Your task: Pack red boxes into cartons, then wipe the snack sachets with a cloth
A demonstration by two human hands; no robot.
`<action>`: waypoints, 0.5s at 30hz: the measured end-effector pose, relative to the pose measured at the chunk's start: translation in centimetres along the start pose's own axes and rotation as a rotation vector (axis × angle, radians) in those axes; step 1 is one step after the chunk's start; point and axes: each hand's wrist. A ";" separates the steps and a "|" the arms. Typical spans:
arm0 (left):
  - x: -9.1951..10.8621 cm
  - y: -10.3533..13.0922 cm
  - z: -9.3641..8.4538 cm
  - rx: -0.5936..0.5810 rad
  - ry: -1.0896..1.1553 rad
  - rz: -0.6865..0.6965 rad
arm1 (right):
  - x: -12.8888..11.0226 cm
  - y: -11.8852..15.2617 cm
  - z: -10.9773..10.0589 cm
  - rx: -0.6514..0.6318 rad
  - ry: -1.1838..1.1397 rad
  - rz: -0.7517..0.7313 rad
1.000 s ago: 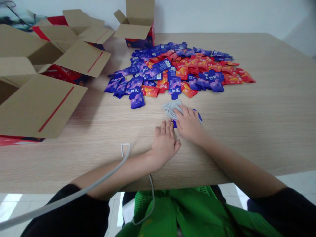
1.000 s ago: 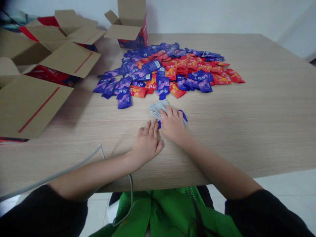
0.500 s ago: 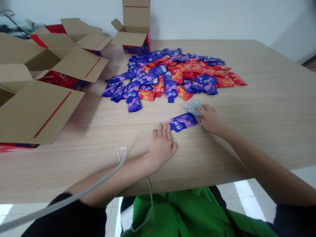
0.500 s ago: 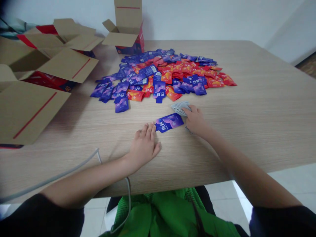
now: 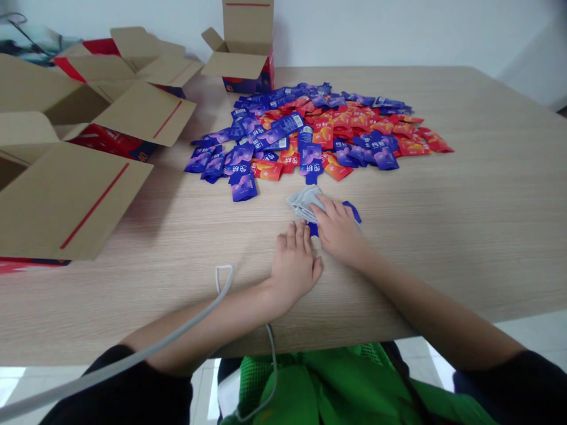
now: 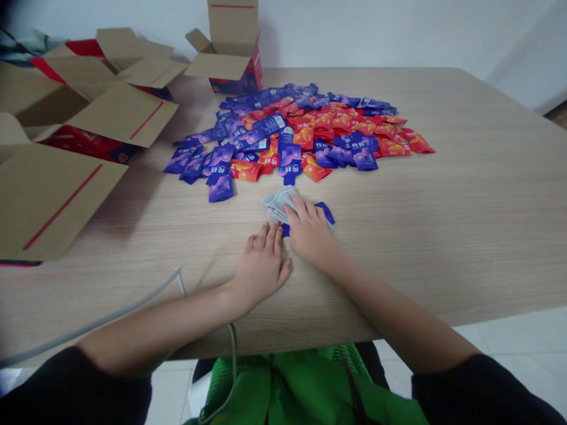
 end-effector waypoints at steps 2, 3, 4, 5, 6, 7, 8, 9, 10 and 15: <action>0.0 0.0 0.1 -0.005 -0.002 0.000 | 1.2 0.5 0.0 0.033 0.033 0.054; 0.1 0.0 0.1 -0.003 -0.001 0.002 | 1.8 0.8 -0.1 0.042 0.049 0.084; 0.1 0.0 0.2 0.000 0.000 0.004 | 2.4 1.1 -0.1 0.045 0.065 0.119; 0.1 0.0 0.2 0.002 0.000 0.004 | 3.0 1.5 -0.2 0.042 0.078 0.152; 0.1 0.0 0.2 0.003 -0.001 0.003 | 3.6 1.9 -0.2 0.035 0.091 0.186; 0.1 0.0 0.2 0.002 -0.003 0.002 | 4.3 2.3 -0.3 0.027 0.102 0.215; 0.1 0.0 0.2 0.000 -0.007 0.001 | 5.0 2.6 -0.3 0.017 0.112 0.236; 0.1 0.0 0.2 -0.003 -0.011 0.001 | 5.7 3.0 -0.4 0.007 0.118 0.247; 0.1 0.0 0.2 -0.005 -0.015 0.001 | 6.3 3.3 -0.4 -0.001 0.123 0.252; 0.1 0.0 0.1 0.010 -0.009 0.004 | 9.0 3.4 -0.1 0.023 0.037 0.237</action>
Point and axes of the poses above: each hand's wrist, its own y-axis away from the middle knuckle, its own z-axis out of the palm, x = y × z, and after that the axes turned 1 degree about -z, right-handed
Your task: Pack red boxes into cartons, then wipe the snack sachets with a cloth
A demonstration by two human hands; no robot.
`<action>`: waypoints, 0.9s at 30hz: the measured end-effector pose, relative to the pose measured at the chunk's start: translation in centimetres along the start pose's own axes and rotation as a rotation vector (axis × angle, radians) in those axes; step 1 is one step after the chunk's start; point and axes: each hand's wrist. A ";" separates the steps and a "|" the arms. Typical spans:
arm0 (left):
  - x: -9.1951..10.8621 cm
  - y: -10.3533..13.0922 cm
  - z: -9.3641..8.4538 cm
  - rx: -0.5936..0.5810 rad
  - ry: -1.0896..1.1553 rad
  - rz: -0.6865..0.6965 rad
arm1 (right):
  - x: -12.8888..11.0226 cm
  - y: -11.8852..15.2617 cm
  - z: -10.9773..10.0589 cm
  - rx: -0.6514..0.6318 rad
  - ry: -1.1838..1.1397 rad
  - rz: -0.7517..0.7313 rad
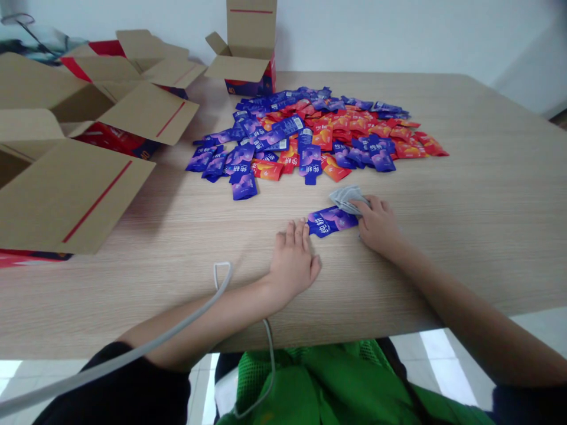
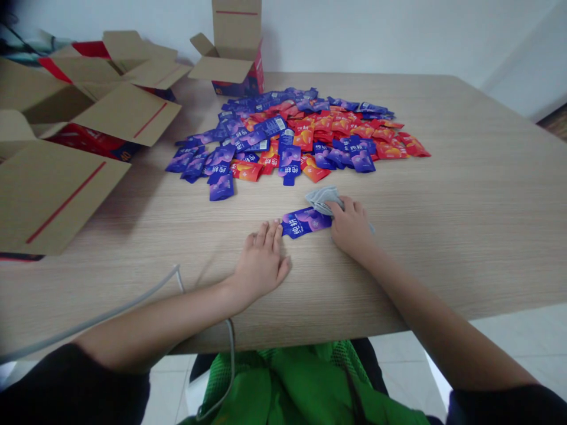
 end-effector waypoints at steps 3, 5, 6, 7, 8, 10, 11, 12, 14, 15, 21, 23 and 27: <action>-0.1 0.1 0.0 0.009 0.015 -0.001 | 0.2 -1.0 -0.3 0.061 -0.164 -0.001; -0.1 0.1 0.1 0.011 0.024 0.000 | -0.9 -1.5 -1.2 0.144 -0.277 -0.018; -0.2 0.1 0.1 0.012 0.027 0.001 | -1.9 -1.6 -1.9 0.189 -0.318 -0.038; -0.2 0.1 0.1 0.013 0.027 0.001 | -3.1 -1.6 -2.5 0.229 -0.343 -0.065; -0.2 0.1 0.1 0.015 0.027 0.002 | -4.5 -1.6 -3.1 0.256 -0.353 -0.097; -0.3 0.1 0.1 0.019 0.022 0.004 | -7.3 -1.5 -3.6 0.262 -0.331 -0.152; -0.3 0.1 0.0 0.020 0.020 0.006 | -8.6 -1.4 -3.5 0.236 -0.300 -0.178; -0.3 0.1 0.0 0.019 0.019 0.009 | -9.6 -1.4 -3.2 0.194 -0.261 -0.208; -0.2 0.0 -0.1 0.012 0.018 0.012 | -10.8 -1.4 -2.0 0.081 -0.185 -0.260; -0.2 0.0 -0.2 0.009 0.018 0.012 | -11.0 -1.5 -1.4 0.029 -0.157 -0.277; -0.1 -0.1 -0.1 -0.001 0.004 0.010 | -9.8 -1.3 -0.1 -0.037 -0.074 -0.248; -0.1 -0.1 0.0 0.001 0.002 0.007 | -9.2 -1.2 -0.3 -0.016 -0.036 -0.207; -0.1 -0.1 0.2 0.004 0.011 -0.002 | -7.4 -0.7 -0.4 -0.003 0.040 -0.100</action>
Point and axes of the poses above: each hand's wrist, its own y-axis away from the middle knuckle, its own z-axis out of the palm, x = y × z, and after that the axes turned 1 degree about -z, right-handed
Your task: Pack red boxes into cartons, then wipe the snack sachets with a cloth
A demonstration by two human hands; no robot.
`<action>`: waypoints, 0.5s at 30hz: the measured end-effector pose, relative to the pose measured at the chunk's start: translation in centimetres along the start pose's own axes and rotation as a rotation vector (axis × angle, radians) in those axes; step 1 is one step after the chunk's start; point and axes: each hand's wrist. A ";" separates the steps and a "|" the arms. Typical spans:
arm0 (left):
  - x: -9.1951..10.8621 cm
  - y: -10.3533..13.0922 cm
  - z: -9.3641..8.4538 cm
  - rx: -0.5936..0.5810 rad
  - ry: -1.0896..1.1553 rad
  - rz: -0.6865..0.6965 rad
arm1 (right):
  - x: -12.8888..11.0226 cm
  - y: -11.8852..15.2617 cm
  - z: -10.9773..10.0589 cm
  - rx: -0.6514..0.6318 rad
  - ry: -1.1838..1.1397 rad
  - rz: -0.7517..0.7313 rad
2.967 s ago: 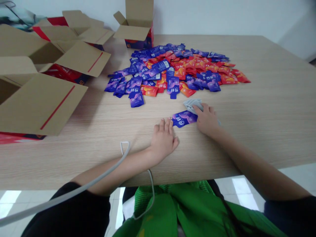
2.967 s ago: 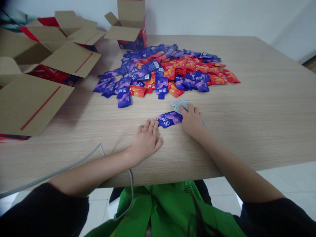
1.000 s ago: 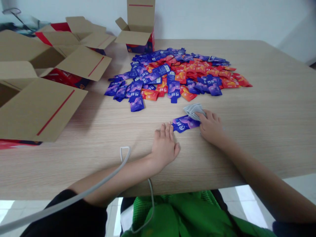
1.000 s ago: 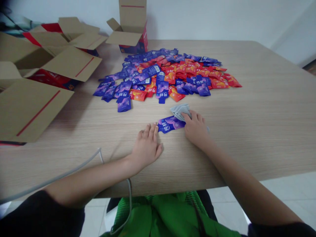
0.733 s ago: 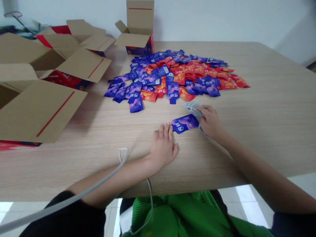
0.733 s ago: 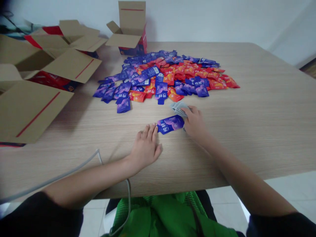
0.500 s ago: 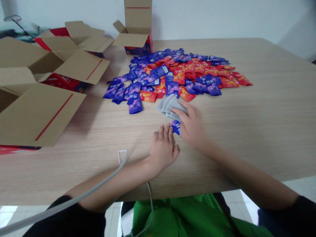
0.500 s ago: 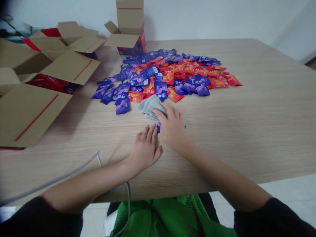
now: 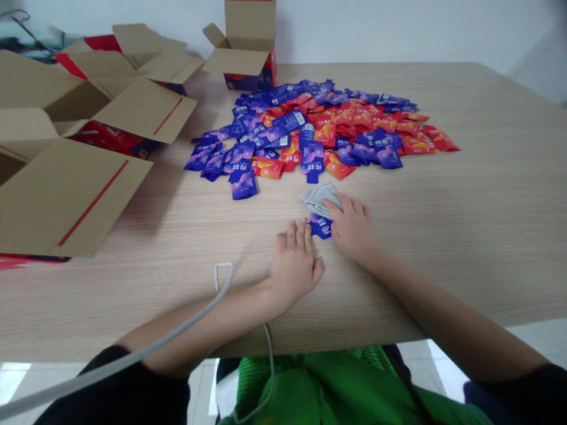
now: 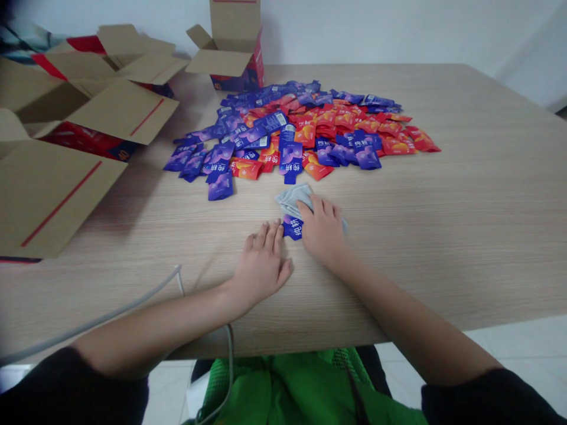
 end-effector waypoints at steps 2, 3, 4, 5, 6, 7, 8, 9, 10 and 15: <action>0.0 0.0 0.0 -0.001 0.005 0.002 | 1.5 0.5 0.2 -0.013 0.038 0.092; 0.0 0.0 0.0 -0.001 0.006 0.003 | 2.4 0.7 0.2 -0.021 0.057 0.140; 0.1 0.0 0.0 -0.001 0.007 0.002 | 3.3 0.9 0.2 -0.033 0.075 0.177; 0.1 0.0 0.0 -0.003 0.007 0.001 | 4.1 1.1 0.1 -0.050 0.091 0.197; 0.1 0.0 0.0 -0.004 0.004 -0.001 | 4.9 1.1 0.0 -0.073 0.101 0.200; 0.1 0.1 0.0 -0.005 0.000 -0.004 | 5.6 1.0 -0.3 -0.100 0.102 0.190; 0.1 0.1 0.0 -0.005 -0.004 -0.006 | 6.2 0.8 -0.7 -0.128 0.090 0.175; 0.1 0.1 0.1 -0.003 -0.008 -0.008 | 6.5 0.5 -1.2 -0.152 0.068 0.161; 0.1 0.1 0.2 0.001 -0.011 -0.009 | 6.6 0.1 -1.8 -0.163 0.038 0.151; 0.0 0.3 0.5 0.052 -0.014 0.003 | 3.1 -1.7 -4.3 -0.028 -0.163 0.038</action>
Point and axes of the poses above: each hand's wrist, its own y-axis away from the middle knuckle, its own z-axis out of the palm, x = y × z, and after that the axes turned 1 degree about -z, right-handed
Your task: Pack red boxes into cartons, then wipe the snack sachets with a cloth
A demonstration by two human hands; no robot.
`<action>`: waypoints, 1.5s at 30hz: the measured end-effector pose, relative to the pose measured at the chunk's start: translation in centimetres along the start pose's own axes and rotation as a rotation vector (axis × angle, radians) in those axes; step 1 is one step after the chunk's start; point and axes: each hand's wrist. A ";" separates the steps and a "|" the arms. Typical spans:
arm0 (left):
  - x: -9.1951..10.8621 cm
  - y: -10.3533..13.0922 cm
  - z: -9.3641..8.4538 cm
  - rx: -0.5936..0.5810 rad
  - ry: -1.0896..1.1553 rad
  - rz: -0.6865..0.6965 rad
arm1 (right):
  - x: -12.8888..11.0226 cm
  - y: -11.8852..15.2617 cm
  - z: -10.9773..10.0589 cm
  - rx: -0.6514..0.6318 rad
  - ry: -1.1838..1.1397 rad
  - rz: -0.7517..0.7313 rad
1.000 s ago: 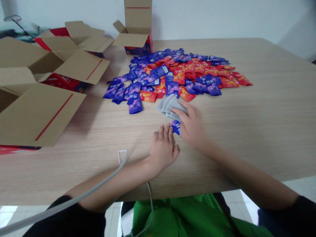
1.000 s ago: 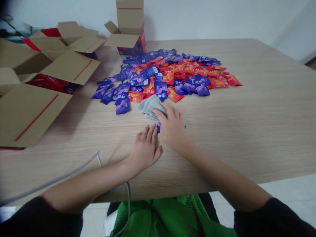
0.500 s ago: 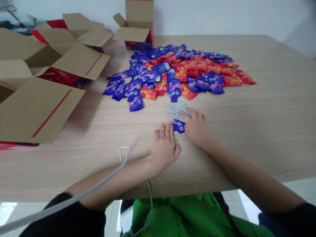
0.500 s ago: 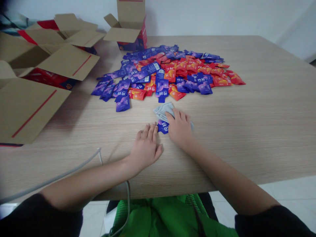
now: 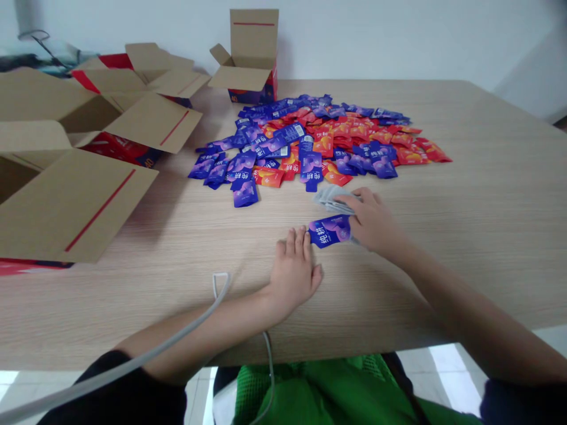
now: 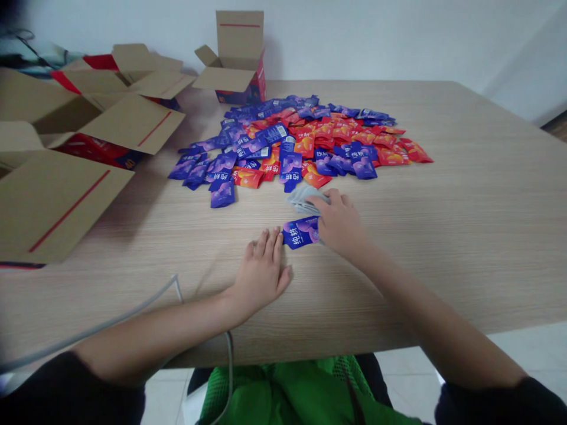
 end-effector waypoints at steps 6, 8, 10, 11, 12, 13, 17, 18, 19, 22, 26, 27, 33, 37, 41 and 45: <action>-0.1 -0.1 -0.4 0.008 0.014 0.017 | -6.1 1.1 3.7 0.023 -0.077 -0.244; -0.1 -0.1 -0.5 0.003 0.020 0.023 | -6.0 1.7 4.8 -0.002 -0.024 -0.227; -0.1 -0.1 -0.4 0.006 0.018 0.020 | -5.1 2.1 5.2 -0.004 0.029 -0.177; -0.1 -0.1 -0.4 0.003 0.016 0.014 | -4.4 2.2 5.2 0.002 0.056 -0.147; 0.0 -0.1 -0.3 -0.003 0.015 0.006 | -3.7 2.4 5.0 0.012 0.083 -0.114; 0.0 -0.1 -0.3 -0.010 0.015 0.000 | -3.1 2.5 4.8 0.025 0.108 -0.072; 0.1 -0.1 -0.2 -0.028 0.015 -0.003 | -0.7 3.0 4.2 0.043 0.194 0.083; 0.1 -0.1 -0.2 -0.027 0.014 0.000 | -0.1 3.2 4.1 0.038 0.216 0.104; 0.1 -0.1 -0.1 -0.025 0.015 0.002 | 0.4 3.3 4.1 0.029 0.237 0.115; -0.1 -0.1 -0.1 -0.013 0.029 0.006 | 2.4 3.3 3.9 -0.017 0.272 0.111; -0.1 0.1 -0.1 0.003 0.054 0.003 | 4.6 1.9 2.7 -0.092 0.198 0.098; -0.1 0.1 -0.1 0.003 0.055 0.004 | 4.7 1.4 2.2 -0.096 0.158 0.088; -0.2 0.1 0.0 0.025 0.051 0.025 | -1.6 0.4 0.9 0.054 -0.058 -0.096; -0.3 0.0 -0.2 0.004 0.057 0.035 | -6.1 1.6 3.5 0.008 0.019 -0.154; -0.3 0.0 -0.3 0.004 0.065 0.030 | -5.8 2.5 5.1 -0.019 0.067 -0.149; -0.1 0.0 -0.3 0.000 0.062 0.014 | -3.6 3.2 4.7 0.022 0.178 -0.081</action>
Point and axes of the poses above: each hand's wrist, its own y-axis away from the middle knuckle, its own z-axis out of the palm, x = y × z, and after that the axes turned 1 degree about -z, right-handed
